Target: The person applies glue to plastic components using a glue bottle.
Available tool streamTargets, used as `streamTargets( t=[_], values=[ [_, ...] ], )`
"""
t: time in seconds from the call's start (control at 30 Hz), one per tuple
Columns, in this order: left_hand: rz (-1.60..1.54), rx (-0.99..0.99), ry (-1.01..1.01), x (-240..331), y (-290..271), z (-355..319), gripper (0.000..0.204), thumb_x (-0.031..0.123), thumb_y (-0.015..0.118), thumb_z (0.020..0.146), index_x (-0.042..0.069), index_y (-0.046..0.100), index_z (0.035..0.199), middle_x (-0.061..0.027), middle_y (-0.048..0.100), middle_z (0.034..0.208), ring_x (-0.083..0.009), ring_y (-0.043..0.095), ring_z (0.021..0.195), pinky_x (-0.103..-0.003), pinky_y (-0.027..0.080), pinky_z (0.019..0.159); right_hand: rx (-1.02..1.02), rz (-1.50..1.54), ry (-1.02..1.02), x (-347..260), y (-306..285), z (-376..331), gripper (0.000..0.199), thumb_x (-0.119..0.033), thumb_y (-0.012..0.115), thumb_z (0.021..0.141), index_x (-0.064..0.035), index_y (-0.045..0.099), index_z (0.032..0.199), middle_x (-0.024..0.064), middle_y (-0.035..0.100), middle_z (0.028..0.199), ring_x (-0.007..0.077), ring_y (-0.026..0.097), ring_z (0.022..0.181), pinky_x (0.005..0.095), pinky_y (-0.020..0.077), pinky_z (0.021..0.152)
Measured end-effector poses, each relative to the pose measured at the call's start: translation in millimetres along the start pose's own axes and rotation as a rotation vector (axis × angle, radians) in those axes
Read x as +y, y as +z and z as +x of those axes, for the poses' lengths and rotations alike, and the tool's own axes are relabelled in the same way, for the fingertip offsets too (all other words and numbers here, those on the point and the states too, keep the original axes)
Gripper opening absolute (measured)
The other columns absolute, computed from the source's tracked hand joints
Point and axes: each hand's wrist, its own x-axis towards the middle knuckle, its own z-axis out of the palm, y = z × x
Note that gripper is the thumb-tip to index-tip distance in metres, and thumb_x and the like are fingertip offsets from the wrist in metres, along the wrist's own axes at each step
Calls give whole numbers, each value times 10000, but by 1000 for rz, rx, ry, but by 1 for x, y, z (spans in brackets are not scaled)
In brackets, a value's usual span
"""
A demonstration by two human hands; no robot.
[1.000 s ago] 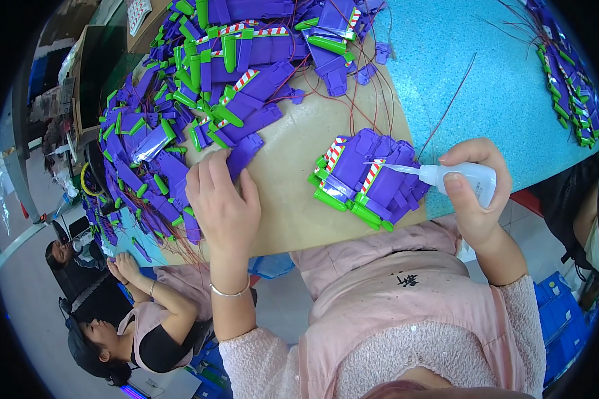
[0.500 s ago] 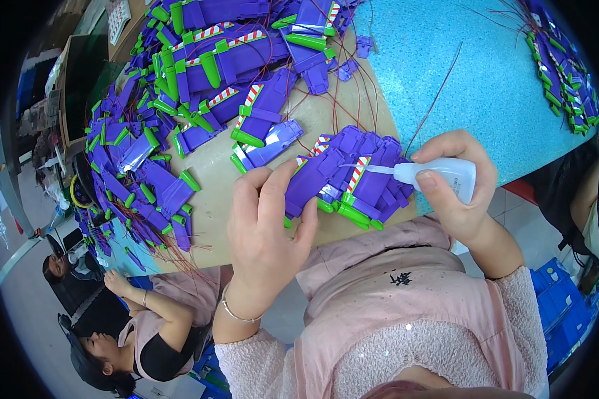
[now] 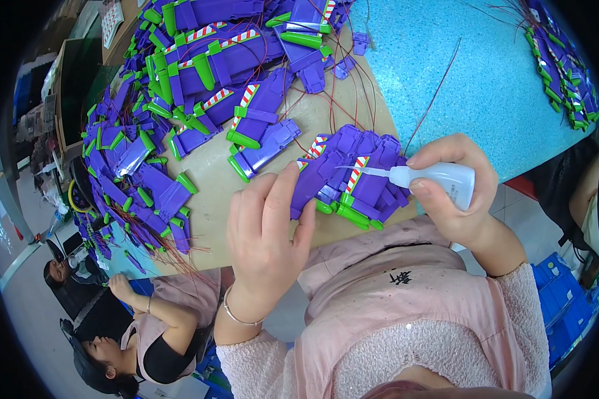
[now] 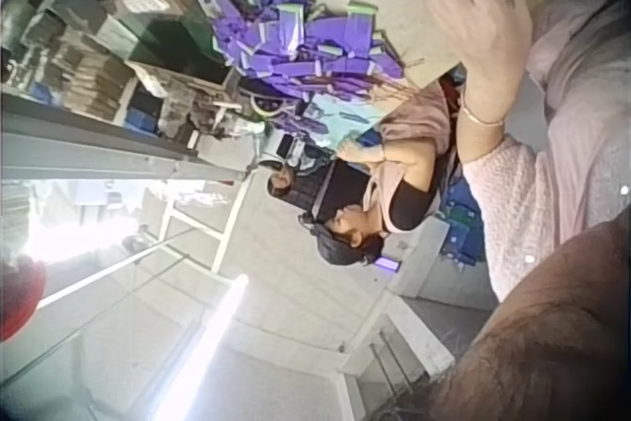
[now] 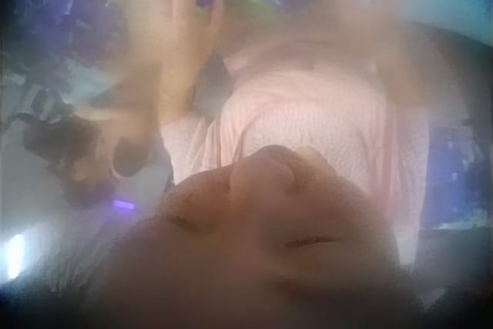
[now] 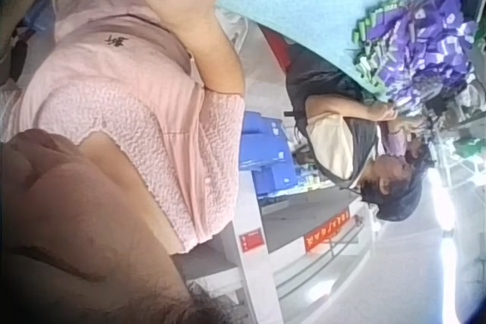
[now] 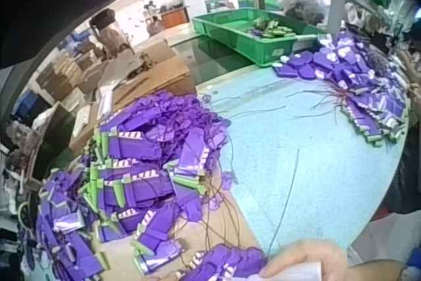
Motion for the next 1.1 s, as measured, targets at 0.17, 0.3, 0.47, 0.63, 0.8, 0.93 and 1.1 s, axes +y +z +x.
streamTargets(
  t=[0.17,0.3,0.47,0.63,0.8,0.93,1.1],
  values=[
    [103,56,71,1,1,0,522,25,762,665,22,614,1166,-92,584,968,-239,537,781,-347,463,675,1,11,-72,-1,5,6,211,-37,755,766,7,646,940,91,660,887,133,636,732,243,486,619],
    [99,57,79,1,-1,0,528,28,762,670,26,613,1176,-92,591,982,-240,539,776,-346,465,675,-28,-55,-85,-2,4,7,215,-38,755,770,7,643,948,90,659,884,123,631,731,237,485,621],
    [24,49,-24,9,5,4,496,70,767,688,21,617,1158,-108,590,1006,-265,553,826,-362,468,716,55,24,-39,-4,-9,1,211,-11,715,796,7,609,977,92,641,909,122,616,775,235,486,675],
    [-4,25,41,3,6,25,376,139,738,745,17,624,1082,-155,579,1025,-318,551,946,-408,443,827,52,32,8,-5,-11,0,199,-12,693,812,6,597,984,83,632,920,119,607,804,241,483,700],
    [329,140,-122,-20,17,55,438,90,709,756,16,556,1159,-175,563,1084,-345,565,946,-420,462,809,36,15,24,-7,-9,-1,186,-21,689,818,4,598,979,82,630,918,111,599,812,239,477,700],
    [242,83,-106,-28,22,51,472,51,692,755,14,528,1196,-184,557,1098,-346,592,919,-411,497,775,45,74,67,-7,-8,-2,183,-26,685,824,5,596,981,79,628,914,106,594,804,234,473,693],
    [142,112,-30,-29,3,36,443,-15,662,755,2,559,1186,-182,589,1063,-345,616,904,-393,504,791,59,80,76,-3,-9,-2,177,-31,684,829,8,598,978,76,628,906,100,590,796,229,470,689]
  ],
)
